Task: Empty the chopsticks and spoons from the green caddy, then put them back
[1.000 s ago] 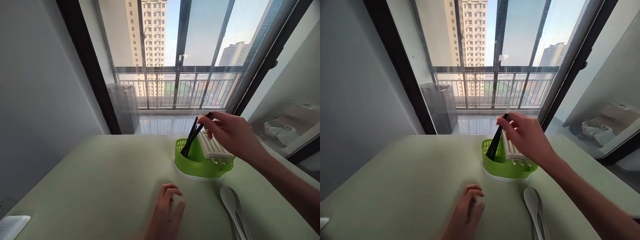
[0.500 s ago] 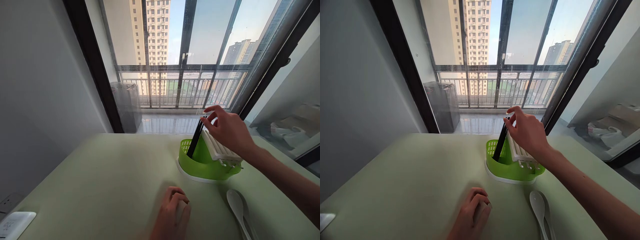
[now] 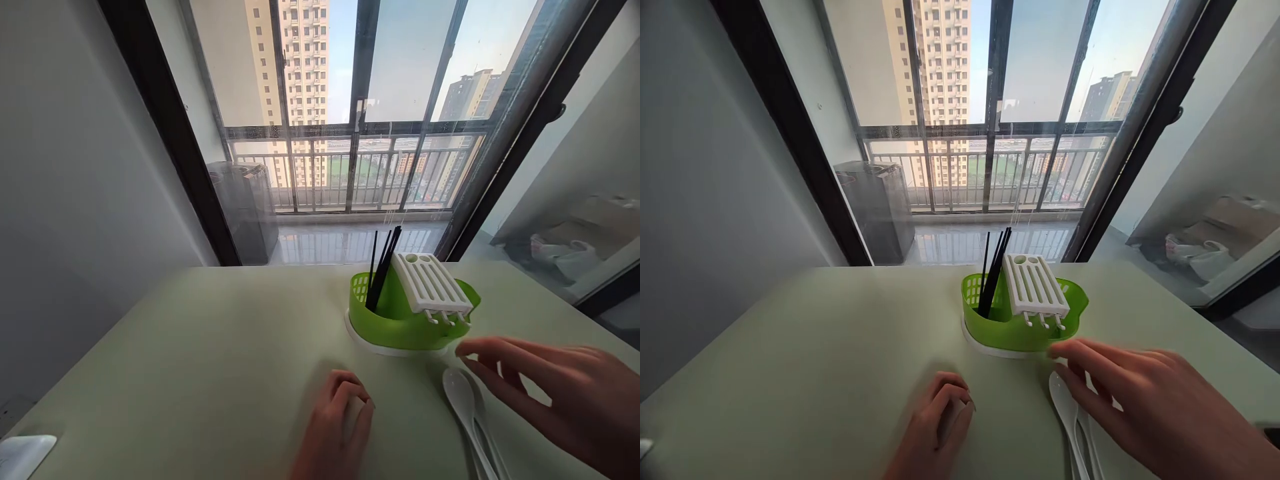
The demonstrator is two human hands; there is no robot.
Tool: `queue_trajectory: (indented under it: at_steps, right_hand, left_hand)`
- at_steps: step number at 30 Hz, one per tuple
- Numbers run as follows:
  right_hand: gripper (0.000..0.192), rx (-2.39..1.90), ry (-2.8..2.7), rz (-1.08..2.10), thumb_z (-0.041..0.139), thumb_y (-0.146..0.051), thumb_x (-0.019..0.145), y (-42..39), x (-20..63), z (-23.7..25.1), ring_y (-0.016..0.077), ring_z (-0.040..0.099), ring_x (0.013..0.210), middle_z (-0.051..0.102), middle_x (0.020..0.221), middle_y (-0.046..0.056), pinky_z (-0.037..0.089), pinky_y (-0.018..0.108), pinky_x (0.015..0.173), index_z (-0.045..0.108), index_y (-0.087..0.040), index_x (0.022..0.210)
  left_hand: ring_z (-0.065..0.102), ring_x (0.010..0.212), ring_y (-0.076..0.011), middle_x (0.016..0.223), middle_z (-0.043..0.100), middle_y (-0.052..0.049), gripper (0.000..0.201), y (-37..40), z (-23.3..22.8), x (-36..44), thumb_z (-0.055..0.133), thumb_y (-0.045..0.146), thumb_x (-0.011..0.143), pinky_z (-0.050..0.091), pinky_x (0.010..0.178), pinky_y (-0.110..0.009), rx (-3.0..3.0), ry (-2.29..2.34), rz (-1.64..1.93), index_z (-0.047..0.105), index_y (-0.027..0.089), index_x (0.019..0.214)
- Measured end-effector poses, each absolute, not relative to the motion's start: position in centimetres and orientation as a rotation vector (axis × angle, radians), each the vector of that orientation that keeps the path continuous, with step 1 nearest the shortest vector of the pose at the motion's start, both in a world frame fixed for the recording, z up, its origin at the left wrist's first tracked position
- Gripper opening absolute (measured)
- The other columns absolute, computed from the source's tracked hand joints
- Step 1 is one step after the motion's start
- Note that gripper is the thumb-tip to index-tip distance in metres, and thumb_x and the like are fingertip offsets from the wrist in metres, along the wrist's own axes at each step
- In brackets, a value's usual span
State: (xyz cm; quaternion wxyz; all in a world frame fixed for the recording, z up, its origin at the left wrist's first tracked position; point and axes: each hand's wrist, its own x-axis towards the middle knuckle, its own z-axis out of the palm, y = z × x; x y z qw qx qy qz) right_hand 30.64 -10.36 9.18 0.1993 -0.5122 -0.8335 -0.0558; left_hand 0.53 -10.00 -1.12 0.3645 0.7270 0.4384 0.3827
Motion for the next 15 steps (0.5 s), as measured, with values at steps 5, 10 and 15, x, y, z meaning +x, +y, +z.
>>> queue_trajectory:
  at_steps: [5, 10, 15]
  right_hand:
    - [0.029, -1.716, -2.309, 0.051, 0.055, -0.050, 0.096, -11.3, 34.7, 5.0, 0.0201, 0.071, 0.053, 0.080, 0.094, 0.002, 0.056, 0.030, 0.047, 0.074, -0.036, 0.113]
    - [0.042, -1.829, -2.233, 0.223, 0.050, -0.055, 0.097, -11.4, 35.4, 2.4, 0.0186, 0.072, 0.059, 0.076, 0.110, 0.006, 0.060, 0.033, 0.055, 0.068, -0.029, 0.125]
    - [0.049, -1.886, -2.146, 0.490, 0.048, -0.054, 0.096, -10.8, 35.3, 0.4, 0.0176, 0.072, 0.066, 0.072, 0.121, 0.009, 0.061, 0.034, 0.067, 0.061, -0.025, 0.134]
  left_hand:
    - [0.066, 0.098, -0.0198, 0.107, 0.064, -0.009, 0.009, -9.9, -1.2, 0.6, 0.053, 0.023, 0.100, 0.053, 0.093, -0.031, 1.876, 1.124, 0.957, 0.060, 0.022, 0.094]
    - [0.067, 0.099, -0.0199, 0.107, 0.064, -0.008, 0.011, -9.8, -1.1, 0.7, 0.053, 0.023, 0.100, 0.054, 0.092, -0.031, 1.884, 1.132, 0.960, 0.060, 0.022, 0.092]
    - [0.067, 0.096, -0.0195, 0.106, 0.064, -0.008, 0.011, -9.9, -1.0, 0.7, 0.054, 0.024, 0.100, 0.055, 0.088, -0.030, 1.884, 1.125, 0.955, 0.061, 0.022, 0.092]
